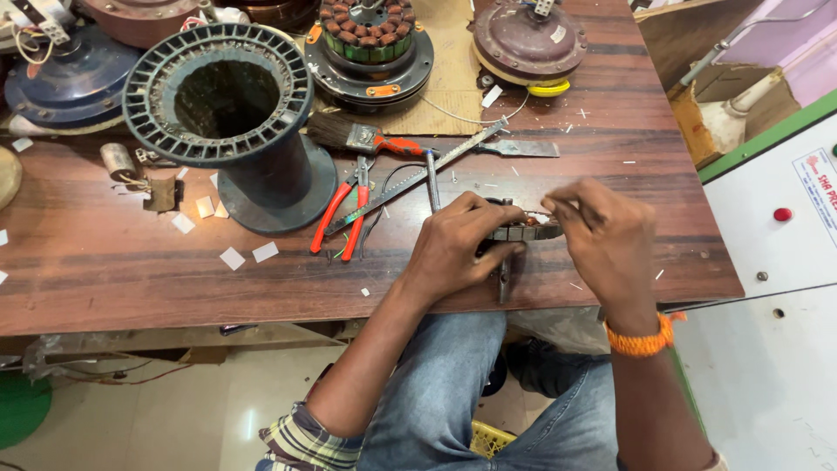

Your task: The person sits at a workbench and works on a small electric motor armature, using both hands to fit and press small components around the commutator and adjust parts on the assembly by hand. The work continues throughout the clip with the armature held against the bench.

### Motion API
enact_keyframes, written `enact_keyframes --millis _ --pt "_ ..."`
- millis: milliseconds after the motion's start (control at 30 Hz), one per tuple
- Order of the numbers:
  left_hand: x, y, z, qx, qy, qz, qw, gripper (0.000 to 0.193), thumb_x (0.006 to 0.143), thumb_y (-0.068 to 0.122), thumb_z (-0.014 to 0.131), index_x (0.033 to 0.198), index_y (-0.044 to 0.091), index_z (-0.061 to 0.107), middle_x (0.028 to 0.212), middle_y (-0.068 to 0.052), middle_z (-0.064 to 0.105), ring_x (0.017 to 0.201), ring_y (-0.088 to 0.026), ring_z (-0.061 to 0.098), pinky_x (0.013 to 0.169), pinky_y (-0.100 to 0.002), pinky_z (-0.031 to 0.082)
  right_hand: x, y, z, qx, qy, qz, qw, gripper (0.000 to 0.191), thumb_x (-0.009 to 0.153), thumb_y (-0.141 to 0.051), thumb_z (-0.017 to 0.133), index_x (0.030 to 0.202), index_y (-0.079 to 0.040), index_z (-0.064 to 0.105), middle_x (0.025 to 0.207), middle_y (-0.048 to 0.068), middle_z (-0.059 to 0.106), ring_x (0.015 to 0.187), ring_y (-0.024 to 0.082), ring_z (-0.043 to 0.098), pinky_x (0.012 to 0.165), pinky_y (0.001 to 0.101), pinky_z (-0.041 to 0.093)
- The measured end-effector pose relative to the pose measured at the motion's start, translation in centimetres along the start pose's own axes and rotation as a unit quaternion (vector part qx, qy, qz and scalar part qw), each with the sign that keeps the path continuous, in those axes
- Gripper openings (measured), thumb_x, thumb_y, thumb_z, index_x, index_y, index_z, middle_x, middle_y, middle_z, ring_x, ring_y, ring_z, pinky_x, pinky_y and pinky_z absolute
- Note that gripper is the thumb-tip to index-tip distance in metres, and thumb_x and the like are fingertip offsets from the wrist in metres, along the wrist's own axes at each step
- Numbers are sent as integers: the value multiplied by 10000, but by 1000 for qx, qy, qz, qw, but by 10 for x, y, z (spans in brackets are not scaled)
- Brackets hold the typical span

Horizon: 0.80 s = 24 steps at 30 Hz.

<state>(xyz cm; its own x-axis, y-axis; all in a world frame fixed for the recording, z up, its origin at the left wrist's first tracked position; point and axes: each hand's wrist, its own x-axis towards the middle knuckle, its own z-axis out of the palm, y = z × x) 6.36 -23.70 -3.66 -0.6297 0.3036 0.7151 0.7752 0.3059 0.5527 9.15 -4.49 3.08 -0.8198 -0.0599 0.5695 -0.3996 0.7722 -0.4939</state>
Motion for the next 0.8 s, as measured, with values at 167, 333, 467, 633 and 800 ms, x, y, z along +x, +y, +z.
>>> enact_keyframes --millis 167,333,467,633,800 --pt "13 12 3 -64 39 -154 985 558 894 447 732 1324 101 648 976 -75 784 920 -285 734 801 -401 560 24 9 21 81 -53 28 995 70 911 -67 741 973 -38 755 700 26 685 593 28 536 505 271 433" --pt "45 -18 10 -109 -72 -288 949 463 811 423 768 1179 142 746 854 -111 792 761 -226 776 713 -366 580 35 14 22 48 -60 86 993 98 898 -105 773 969 -38 772 560 50 527 520 50 459 460 285 380" --pt "53 -41 21 -151 -125 -283 939 318 813 301 759 1059 104 800 829 -132 802 739 -198 762 702 -349 590 37 13 18 43 -73 45 995 133 922 -156 779 977 -37 760 571 20 526 539 50 458 478 281 377" --pt "39 -67 11 -234 -122 -144 954 209 873 152 772 1070 84 793 964 -85 812 852 -170 760 792 -314 587 18 2 11 -8 -89 45 995 189 865 -220 815 978 -75 775 551 52 430 500 126 397 467 334 342" --pt "30 -78 9 -192 -103 -64 974 227 873 69 766 1099 97 780 996 -84 799 876 -158 776 803 -293 599 -4 -9 16 -39 -86 76 993 184 843 -237 821 955 -99 770 535 59 420 456 152 390 459 348 342"
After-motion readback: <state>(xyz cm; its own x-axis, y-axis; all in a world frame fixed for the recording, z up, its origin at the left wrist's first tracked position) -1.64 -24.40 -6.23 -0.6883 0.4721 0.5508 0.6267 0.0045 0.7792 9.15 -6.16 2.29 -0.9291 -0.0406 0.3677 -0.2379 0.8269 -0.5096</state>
